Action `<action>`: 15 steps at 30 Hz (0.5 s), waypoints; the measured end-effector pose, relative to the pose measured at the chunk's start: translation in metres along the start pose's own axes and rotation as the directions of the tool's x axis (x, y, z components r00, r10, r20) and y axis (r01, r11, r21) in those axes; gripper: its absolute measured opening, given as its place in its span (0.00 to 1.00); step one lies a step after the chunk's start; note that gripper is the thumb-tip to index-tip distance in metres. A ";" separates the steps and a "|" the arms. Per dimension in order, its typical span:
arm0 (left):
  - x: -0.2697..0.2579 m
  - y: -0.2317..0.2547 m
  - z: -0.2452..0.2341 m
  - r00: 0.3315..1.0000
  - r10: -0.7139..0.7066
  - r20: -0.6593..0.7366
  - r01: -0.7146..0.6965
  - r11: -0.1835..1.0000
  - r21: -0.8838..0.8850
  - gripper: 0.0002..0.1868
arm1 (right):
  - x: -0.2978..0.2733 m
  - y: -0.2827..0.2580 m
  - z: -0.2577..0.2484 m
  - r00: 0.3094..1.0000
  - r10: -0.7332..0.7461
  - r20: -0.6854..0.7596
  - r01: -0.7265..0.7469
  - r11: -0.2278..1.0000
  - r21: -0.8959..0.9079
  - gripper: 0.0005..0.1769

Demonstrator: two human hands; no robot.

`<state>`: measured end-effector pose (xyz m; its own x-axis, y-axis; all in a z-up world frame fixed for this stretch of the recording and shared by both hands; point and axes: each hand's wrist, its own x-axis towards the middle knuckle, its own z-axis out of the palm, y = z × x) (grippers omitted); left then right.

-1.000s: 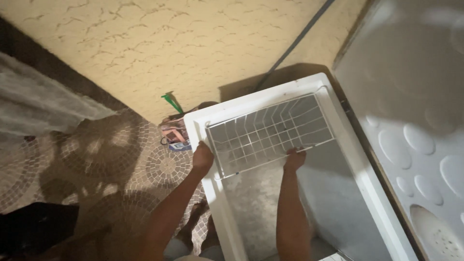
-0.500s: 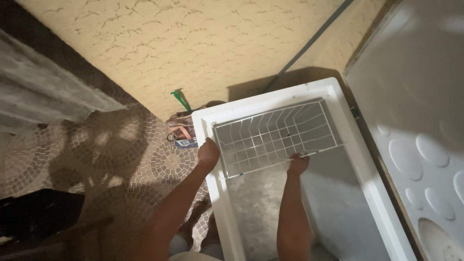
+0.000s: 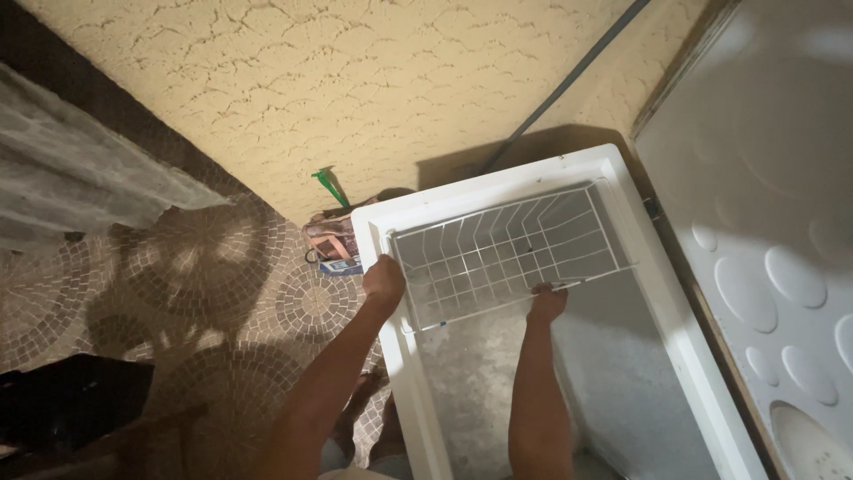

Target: Organizing and storing water bottles and containers into a chest freezer.

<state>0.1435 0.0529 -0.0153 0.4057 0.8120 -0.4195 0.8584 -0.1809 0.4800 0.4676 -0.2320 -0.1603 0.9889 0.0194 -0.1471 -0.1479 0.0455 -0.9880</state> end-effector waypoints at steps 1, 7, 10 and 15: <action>-0.001 0.002 -0.002 1.000 -0.012 0.006 0.012 1.000 0.002 0.14 | 0.002 0.005 -0.001 1.000 -0.005 0.005 0.005 0.997 0.077 0.19; 0.004 0.003 0.004 0.998 -0.017 0.058 0.010 0.993 0.117 0.13 | -0.012 -0.016 0.005 1.000 0.017 0.010 -0.017 1.000 0.010 0.20; 0.011 0.000 0.015 1.000 0.016 0.024 -0.019 0.987 0.160 0.12 | -0.012 -0.017 0.007 1.000 0.022 -0.008 -0.022 0.998 -0.066 0.17; 0.017 -0.005 0.020 0.996 0.057 0.071 -0.075 0.956 0.284 0.14 | 0.008 0.019 0.000 0.999 0.007 0.042 -0.018 0.960 0.281 0.20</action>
<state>0.1526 0.0567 -0.0407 0.4752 0.7588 -0.4455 0.8793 -0.3913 0.2716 0.4726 -0.2306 -0.1803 0.9865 0.0620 -0.1516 -0.1636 0.3236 -0.9320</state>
